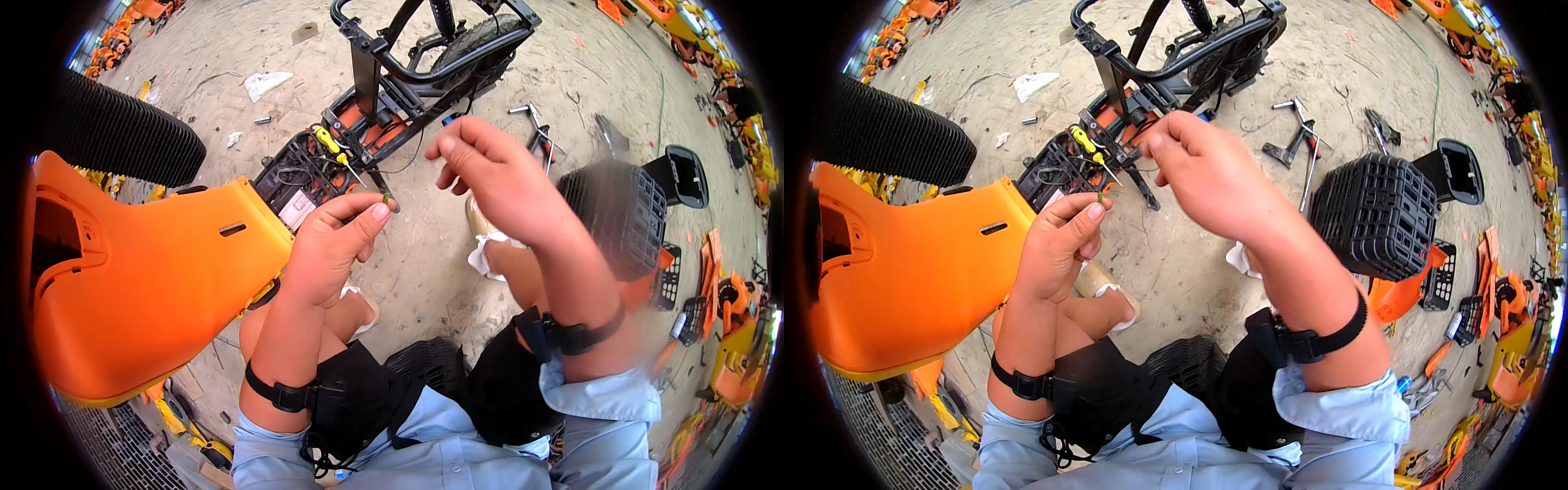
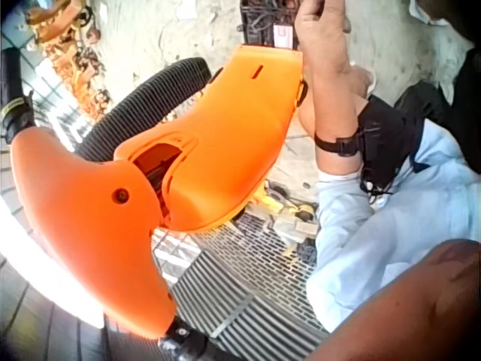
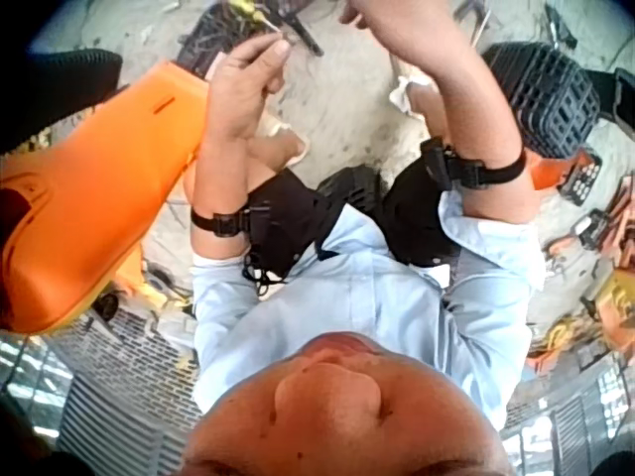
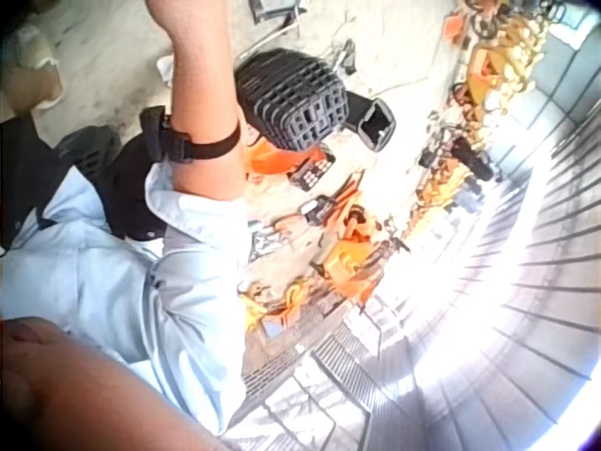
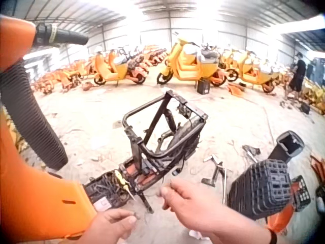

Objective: The person assembles an orange and yellow electric scooter while sitting on the floor. They attach an orange body panel to the frame, insert and tighten screws, and handle small fasteners and wires.

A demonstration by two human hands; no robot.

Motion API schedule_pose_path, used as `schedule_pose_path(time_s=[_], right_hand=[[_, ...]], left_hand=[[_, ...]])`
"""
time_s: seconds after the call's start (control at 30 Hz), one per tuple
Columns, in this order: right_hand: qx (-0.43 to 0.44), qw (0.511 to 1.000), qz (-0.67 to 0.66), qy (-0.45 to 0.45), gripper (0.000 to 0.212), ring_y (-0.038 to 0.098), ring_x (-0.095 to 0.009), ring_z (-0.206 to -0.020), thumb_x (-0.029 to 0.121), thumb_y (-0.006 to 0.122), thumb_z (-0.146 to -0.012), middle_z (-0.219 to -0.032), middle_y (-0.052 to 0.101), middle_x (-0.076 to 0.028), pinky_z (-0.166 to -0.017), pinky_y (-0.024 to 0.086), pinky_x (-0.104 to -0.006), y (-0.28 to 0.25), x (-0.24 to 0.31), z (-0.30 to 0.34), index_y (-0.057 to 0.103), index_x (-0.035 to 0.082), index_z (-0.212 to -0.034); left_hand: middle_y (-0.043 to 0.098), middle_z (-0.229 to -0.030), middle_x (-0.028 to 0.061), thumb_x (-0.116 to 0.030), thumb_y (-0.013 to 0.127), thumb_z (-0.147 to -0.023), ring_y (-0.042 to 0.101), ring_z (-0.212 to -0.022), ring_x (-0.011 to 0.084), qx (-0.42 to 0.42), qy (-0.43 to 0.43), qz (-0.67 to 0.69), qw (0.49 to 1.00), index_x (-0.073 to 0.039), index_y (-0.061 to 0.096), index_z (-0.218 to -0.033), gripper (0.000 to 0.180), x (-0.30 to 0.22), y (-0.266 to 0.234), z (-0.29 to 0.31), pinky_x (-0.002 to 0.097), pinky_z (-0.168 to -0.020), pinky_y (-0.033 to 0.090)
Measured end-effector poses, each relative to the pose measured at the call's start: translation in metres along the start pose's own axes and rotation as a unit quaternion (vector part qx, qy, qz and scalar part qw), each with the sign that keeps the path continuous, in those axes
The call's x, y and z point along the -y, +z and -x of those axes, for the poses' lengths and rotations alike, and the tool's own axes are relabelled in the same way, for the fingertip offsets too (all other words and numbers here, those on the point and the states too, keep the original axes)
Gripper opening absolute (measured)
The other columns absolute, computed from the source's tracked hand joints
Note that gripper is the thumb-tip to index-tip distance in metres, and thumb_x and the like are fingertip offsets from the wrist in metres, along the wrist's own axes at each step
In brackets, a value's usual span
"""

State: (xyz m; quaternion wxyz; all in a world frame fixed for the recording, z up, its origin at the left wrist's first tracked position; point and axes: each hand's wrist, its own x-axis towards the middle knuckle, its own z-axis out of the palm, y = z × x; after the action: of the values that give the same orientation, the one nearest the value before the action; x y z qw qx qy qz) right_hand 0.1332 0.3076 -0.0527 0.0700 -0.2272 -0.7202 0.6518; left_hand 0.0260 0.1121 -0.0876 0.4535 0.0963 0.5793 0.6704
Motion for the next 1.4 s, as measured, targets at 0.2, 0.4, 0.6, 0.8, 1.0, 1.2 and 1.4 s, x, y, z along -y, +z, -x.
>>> schedule_pose_path(time_s=[0.2,0.4,0.6,0.8,1.0,1.2,1.4], right_hand=[[0.047,0.999,0.001,-0.012,0.014,0.055,-0.009,-0.083,0.012,0.057,-0.096,-0.089,0.062,-0.001,-0.074,0.046,-0.0241,0.01,0.001,-0.01,0.064,0.001,-0.103],[0.101,0.995,-0.015,-0.006,0.019,0.052,-0.005,-0.076,0.016,0.062,-0.096,-0.084,0.059,0.002,-0.069,0.045,-0.0214,0.022,0.003,-0.013,0.063,-0.001,-0.105],[0.108,0.993,-0.039,0.005,0.018,0.056,-0.005,-0.083,0.011,0.062,-0.096,-0.091,0.064,0.0,-0.073,0.047,-0.0214,0.025,0.005,-0.008,0.063,-0.001,-0.109],[0.113,0.992,-0.052,-0.035,0.019,0.057,-0.006,-0.081,0.009,0.064,-0.093,-0.089,0.064,-0.001,-0.071,0.048,-0.023,0.03,0.009,-0.001,0.064,-0.001,-0.11],[0.097,0.991,0.007,-0.093,0.021,0.058,-0.009,-0.071,0.013,0.066,-0.09,-0.08,0.064,-0.003,-0.064,0.048,-0.0255,0.036,0.012,-0.003,0.064,0.001,-0.107],[0.069,0.989,0.018,-0.126,0.019,0.06,-0.012,-0.071,0.013,0.067,-0.089,-0.082,0.065,-0.006,-0.065,0.049,-0.0267,0.043,0.01,-0.003,0.064,0.002,-0.104],[0.056,0.984,0.046,-0.162,0.018,0.061,-0.013,-0.075,0.011,0.069,-0.087,-0.088,0.066,-0.006,-0.067,0.05,-0.0276,0.045,0.009,-0.003,0.065,0.002,-0.103]], left_hand=[[0.053,-0.066,-0.0031,-0.018,0.069,-0.092,0.045,-0.057,0.007,0.01,-0.006,0.093,0.996,-0.002,0.067,-0.107,0.022,0.002,-0.007,-0.005,0.0217,-0.053,0.035],[0.044,-0.066,-0.0014,-0.015,0.06,-0.097,0.043,-0.057,0.0091,0.033,0.012,0.128,0.991,-0.002,0.064,-0.109,0.019,0.003,-0.007,-0.006,0.0237,-0.054,0.037],[0.045,-0.067,-0.0008,-0.016,0.059,-0.097,0.042,-0.058,0.0087,0.066,0.031,0.168,0.983,-0.003,0.063,-0.111,0.02,-0.002,-0.008,-0.007,0.0235,-0.054,0.037],[0.047,-0.07,-0.0013,-0.017,0.058,-0.098,0.043,-0.059,0.0082,0.1,0.021,0.208,0.973,-0.005,0.062,-0.112,0.019,-0.006,-0.01,-0.004,0.0232,-0.054,0.038],[0.049,-0.072,-0.0017,-0.02,0.057,-0.099,0.045,-0.061,0.008,0.093,0.021,0.235,0.967,-0.008,0.062,-0.112,0.019,-0.008,-0.01,-0.003,0.0235,-0.056,0.038],[0.052,-0.074,-0.0018,-0.021,0.058,-0.098,0.047,-0.063,0.0085,0.1,0.025,0.245,0.964,-0.009,0.064,-0.111,0.018,-0.006,-0.01,-0.004,0.0242,-0.058,0.039],[0.053,-0.074,-0.0017,-0.02,0.06,-0.097,0.048,-0.063,0.0089,0.087,0.023,0.237,0.967,-0.009,0.065,-0.109,0.017,-0.004,-0.011,-0.002,0.0241,-0.058,0.039]])
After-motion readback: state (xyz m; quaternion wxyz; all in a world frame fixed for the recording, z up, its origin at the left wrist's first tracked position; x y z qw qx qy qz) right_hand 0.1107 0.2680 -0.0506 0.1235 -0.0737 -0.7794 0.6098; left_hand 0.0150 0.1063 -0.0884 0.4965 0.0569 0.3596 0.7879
